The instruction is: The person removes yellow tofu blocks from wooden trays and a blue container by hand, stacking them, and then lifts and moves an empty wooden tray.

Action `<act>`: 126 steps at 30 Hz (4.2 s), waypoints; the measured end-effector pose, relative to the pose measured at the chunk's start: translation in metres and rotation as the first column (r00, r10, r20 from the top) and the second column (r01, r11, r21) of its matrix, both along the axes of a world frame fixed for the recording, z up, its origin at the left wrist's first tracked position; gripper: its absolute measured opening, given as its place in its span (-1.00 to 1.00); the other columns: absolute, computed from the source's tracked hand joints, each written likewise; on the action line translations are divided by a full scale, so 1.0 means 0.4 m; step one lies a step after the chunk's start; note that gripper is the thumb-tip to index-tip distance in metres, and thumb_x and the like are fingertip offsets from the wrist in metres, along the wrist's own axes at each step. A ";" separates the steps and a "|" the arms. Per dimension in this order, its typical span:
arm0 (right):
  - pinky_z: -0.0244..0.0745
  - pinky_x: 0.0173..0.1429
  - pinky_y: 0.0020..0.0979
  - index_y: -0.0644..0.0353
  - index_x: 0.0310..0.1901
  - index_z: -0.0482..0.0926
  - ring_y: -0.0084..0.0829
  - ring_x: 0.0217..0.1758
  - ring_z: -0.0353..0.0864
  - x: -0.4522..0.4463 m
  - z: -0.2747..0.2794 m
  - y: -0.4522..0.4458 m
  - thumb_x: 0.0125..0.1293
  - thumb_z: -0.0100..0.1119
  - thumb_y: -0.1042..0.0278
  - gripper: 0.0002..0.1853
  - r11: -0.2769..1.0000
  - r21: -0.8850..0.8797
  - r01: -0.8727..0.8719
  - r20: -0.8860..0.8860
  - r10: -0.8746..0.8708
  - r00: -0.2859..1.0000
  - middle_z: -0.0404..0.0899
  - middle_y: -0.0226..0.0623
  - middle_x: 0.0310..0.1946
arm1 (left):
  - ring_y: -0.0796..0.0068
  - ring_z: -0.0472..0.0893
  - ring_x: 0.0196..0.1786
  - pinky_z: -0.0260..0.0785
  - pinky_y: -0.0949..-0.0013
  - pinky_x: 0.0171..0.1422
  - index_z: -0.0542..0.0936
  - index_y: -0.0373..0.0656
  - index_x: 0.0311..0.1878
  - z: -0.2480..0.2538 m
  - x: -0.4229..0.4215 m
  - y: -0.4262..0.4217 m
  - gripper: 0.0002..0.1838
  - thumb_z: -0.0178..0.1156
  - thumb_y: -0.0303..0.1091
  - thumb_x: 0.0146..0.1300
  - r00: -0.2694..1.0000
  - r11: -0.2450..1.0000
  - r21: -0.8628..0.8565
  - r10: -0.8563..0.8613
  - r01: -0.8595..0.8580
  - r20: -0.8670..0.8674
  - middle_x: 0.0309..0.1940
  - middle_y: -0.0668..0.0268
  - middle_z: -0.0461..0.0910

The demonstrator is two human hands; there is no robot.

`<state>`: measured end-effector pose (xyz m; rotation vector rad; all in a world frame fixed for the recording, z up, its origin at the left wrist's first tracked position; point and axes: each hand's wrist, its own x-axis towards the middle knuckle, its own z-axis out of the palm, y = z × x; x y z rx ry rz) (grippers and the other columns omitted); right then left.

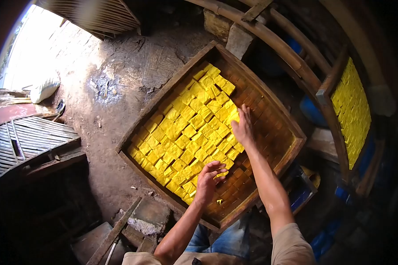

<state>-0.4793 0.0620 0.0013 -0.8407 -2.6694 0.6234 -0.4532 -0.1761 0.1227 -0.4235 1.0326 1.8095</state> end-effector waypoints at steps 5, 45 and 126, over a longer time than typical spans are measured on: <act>0.39 0.24 -0.12 0.27 0.17 0.33 -0.09 0.04 0.53 -0.003 0.095 0.028 -0.03 0.33 0.46 -0.35 0.767 -0.641 -0.023 -0.212 -0.149 0.966 0.49 -0.09 0.00 | 0.23 0.54 0.15 0.38 0.16 0.22 0.42 -0.14 0.19 -0.009 -0.035 0.007 -0.51 0.14 -0.24 0.19 0.999 0.999 0.020 0.039 -0.039 -0.014 0.12 0.13 0.52; 0.45 0.19 -0.16 0.31 0.01 0.56 -0.08 0.19 0.49 0.095 0.094 -0.039 0.13 0.24 0.55 -0.64 0.953 -0.293 0.077 -0.004 -0.081 0.997 0.49 -0.08 0.11 | 0.02 0.41 0.26 0.56 0.02 0.05 0.42 0.22 0.25 -0.037 -0.104 0.031 -0.60 0.14 -0.25 0.37 0.866 0.858 0.363 0.168 -0.364 0.471 0.25 0.16 0.39; 0.50 0.11 -0.26 0.27 0.10 0.49 -0.25 -0.06 0.59 0.084 0.134 -0.118 0.11 0.31 0.47 -0.53 0.599 -0.799 -0.049 -0.172 -0.151 0.973 0.58 -0.20 -0.13 | -0.17 0.44 0.26 0.27 -0.36 0.30 0.41 -0.01 0.29 -0.033 -0.031 -0.122 -0.44 -0.01 0.05 0.29 0.829 0.813 0.328 0.303 -0.482 0.470 0.24 -0.05 0.44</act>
